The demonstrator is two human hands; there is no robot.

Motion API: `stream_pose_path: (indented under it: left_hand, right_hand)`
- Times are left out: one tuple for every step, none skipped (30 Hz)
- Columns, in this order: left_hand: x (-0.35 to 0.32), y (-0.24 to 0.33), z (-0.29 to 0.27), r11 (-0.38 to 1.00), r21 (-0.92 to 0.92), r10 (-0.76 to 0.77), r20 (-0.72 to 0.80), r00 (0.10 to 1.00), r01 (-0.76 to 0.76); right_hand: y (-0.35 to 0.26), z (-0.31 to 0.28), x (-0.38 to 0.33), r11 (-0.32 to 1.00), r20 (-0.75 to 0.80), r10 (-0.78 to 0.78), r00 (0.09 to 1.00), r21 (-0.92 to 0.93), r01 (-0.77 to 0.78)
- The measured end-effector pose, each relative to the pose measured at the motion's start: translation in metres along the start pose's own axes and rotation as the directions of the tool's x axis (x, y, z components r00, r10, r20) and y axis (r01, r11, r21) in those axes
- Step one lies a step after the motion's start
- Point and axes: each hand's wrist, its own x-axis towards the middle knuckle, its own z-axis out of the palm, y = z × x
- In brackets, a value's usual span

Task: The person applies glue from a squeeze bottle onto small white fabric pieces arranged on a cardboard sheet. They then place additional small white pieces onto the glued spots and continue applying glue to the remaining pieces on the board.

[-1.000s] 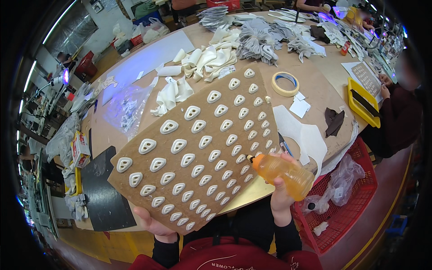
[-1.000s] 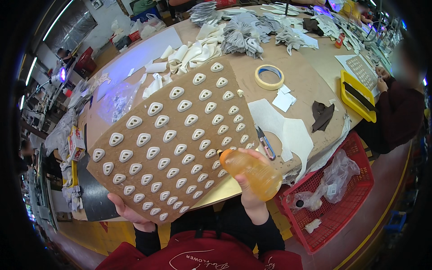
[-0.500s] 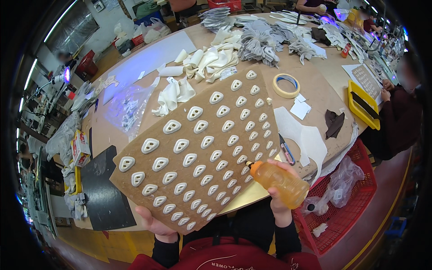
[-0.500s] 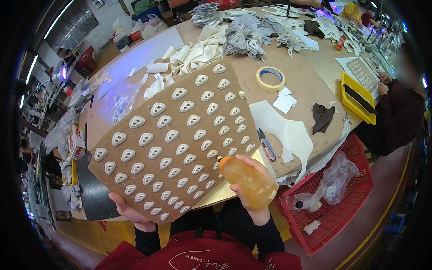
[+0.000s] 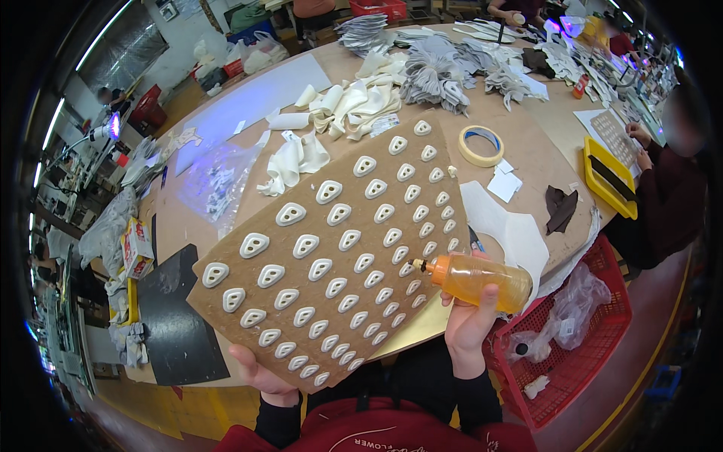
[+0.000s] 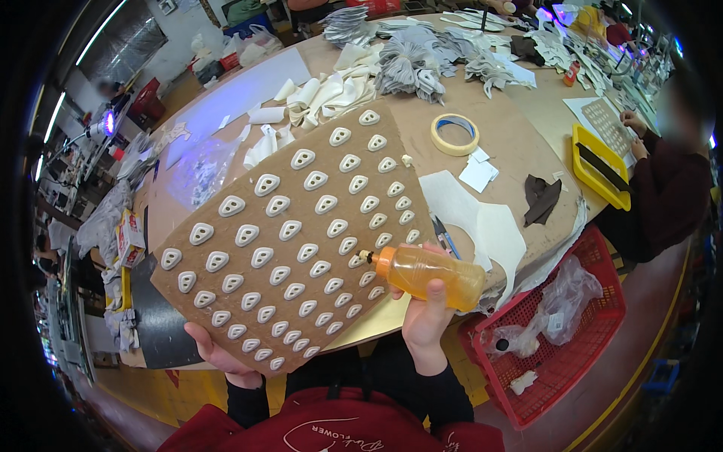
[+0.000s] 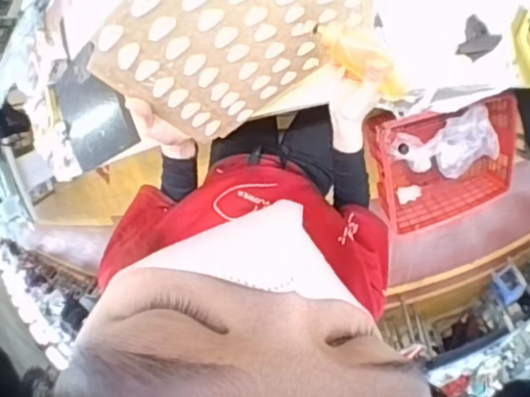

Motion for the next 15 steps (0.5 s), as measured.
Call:
stream_pose_path:
  left_hand:
    - [0.0000,0.0003,0.0006,1.000,-0.009,-0.002,-0.003,1.000,0.001]
    - [0.0000,0.0006,0.0012,1.000,-0.017,-0.003,-0.006,1.000,0.003]
    - [0.0000,0.0010,0.0015,1.000,-0.025,-0.004,-0.009,1.000,0.004]
    - [0.0002,0.0006,0.0009,0.999,-0.044,-0.006,0.012,1.000,0.007]
    - [0.0004,0.0002,-0.0001,0.998,-0.062,-0.008,0.032,0.999,0.010]
    - [0.0005,-0.0001,-0.0011,0.997,-0.079,-0.009,0.052,0.999,0.013]
    - [0.0005,-0.0001,-0.0018,0.997,-0.082,-0.009,0.055,0.998,0.014]
    - [0.0005,-0.0001,-0.0026,0.996,-0.085,-0.010,0.057,0.998,0.014]
    - [0.0005,-0.0001,-0.0031,0.996,-0.088,-0.010,0.060,0.998,0.015]
    - [0.0006,0.0001,-0.0029,0.996,-0.089,-0.010,0.064,0.998,0.016]
    - [0.0009,0.0005,-0.0022,0.996,-0.091,-0.010,0.068,0.998,0.016]
    - [0.0010,0.0007,-0.0020,0.996,-0.092,-0.010,0.072,0.997,0.017]
    - [0.0009,0.0008,-0.0026,0.997,-0.082,-0.009,0.060,0.998,0.014]
    - [0.0005,0.0008,-0.0033,0.997,-0.073,-0.008,0.048,0.999,0.011]
    - [0.0001,0.0008,-0.0038,0.998,-0.063,-0.006,0.036,0.999,0.008]
  right_hand:
    - [-0.0002,0.0015,0.0006,1.000,0.006,-0.015,1.000,-0.022,0.015]
    - [-0.0007,0.0027,0.0013,0.999,0.013,-0.029,0.999,-0.043,0.030]
    - [-0.0016,0.0039,0.0019,0.999,0.006,-0.026,1.000,-0.020,0.026]
    - [-0.0027,0.0044,0.0023,1.000,-0.001,-0.025,1.000,0.002,0.025]
    - [-0.0031,0.0047,0.0028,0.999,-0.009,-0.023,1.000,0.024,0.023]
    - [-0.0025,0.0048,0.0035,0.999,-0.007,-0.032,0.999,0.017,0.032]
    - [-0.0018,0.0049,0.0042,0.999,-0.004,-0.040,0.999,0.010,0.041]
    - [-0.0013,0.0050,0.0045,0.999,-0.002,-0.049,0.999,0.003,0.049]
    - [-0.0011,0.0052,0.0045,0.999,0.006,-0.050,0.999,0.000,0.050]
    - [-0.0009,0.0055,0.0044,0.999,0.013,-0.052,0.999,-0.003,0.052]
    - [-0.0006,0.0058,0.0044,0.999,0.021,-0.053,0.998,-0.006,0.054]
    - [0.0006,0.0052,0.0037,0.997,0.039,-0.069,0.997,-0.029,0.070]
    - [0.0023,0.0037,0.0025,0.995,0.057,-0.085,0.995,-0.052,0.088]
    - [0.0035,0.0028,0.0015,0.992,0.076,-0.100,0.992,-0.075,0.106]
    - [0.0035,0.0033,0.0007,0.992,0.070,-0.099,0.993,-0.078,0.104]
